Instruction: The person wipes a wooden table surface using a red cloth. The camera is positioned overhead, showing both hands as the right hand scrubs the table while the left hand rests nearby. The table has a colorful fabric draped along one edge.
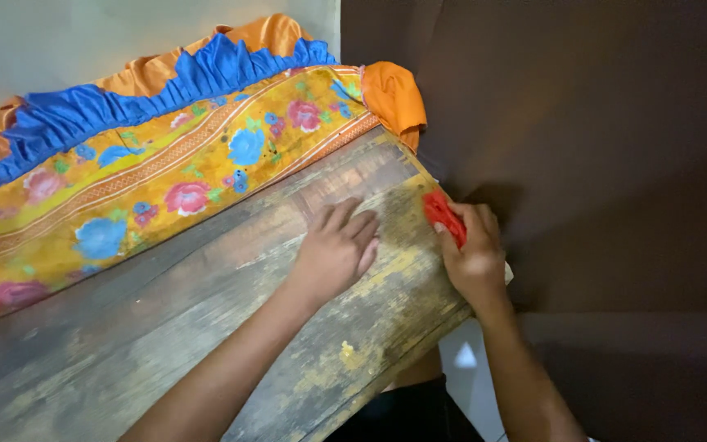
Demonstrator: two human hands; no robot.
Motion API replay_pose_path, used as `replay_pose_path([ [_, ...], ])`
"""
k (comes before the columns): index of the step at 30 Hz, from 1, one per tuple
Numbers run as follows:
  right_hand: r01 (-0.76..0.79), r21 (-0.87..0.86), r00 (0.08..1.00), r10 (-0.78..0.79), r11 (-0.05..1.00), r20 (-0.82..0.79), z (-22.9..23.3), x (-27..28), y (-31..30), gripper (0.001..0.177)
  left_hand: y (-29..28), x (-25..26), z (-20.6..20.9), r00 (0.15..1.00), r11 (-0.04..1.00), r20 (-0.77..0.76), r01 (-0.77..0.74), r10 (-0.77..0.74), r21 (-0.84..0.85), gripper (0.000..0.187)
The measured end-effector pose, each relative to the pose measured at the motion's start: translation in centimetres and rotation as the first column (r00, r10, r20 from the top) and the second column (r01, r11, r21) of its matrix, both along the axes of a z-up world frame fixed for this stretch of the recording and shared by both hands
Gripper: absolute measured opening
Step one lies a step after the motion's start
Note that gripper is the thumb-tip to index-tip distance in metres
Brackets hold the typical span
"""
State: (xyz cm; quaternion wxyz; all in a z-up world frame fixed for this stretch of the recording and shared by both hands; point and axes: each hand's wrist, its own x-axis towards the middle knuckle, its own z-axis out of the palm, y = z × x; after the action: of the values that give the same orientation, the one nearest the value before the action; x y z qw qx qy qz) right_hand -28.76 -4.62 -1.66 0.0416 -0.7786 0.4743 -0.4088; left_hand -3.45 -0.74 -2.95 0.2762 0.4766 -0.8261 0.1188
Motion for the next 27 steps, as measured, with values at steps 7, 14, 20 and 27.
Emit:
replay_pose_path([
  [7,-0.188,0.013,0.975,0.189,0.982,-0.115,3.0,6.1,1.4,0.033,2.1,2.5,0.4,0.995,0.993,-0.026,-0.092,0.094,0.076,0.028],
  [14,-0.151,-0.161,0.946,0.095,0.975,-0.311,-0.6,5.2,-1.4,0.028,1.2,2.9,0.1,0.99,0.996,-0.135,-0.039,0.049,0.076,0.024],
  [20,0.029,0.068,0.967,-0.011,0.997,-0.256,-0.4,0.9,-5.0,0.024,1.3,3.0,-0.5,0.992,0.998,-0.114,-0.044,0.05,0.053,0.023],
  [27,0.0,0.179,0.968,0.045,0.984,-0.246,0.6,4.4,-2.5,0.028,2.2,3.2,-0.8,0.996,0.992,-0.052,-0.06,0.066,0.115,0.029],
])
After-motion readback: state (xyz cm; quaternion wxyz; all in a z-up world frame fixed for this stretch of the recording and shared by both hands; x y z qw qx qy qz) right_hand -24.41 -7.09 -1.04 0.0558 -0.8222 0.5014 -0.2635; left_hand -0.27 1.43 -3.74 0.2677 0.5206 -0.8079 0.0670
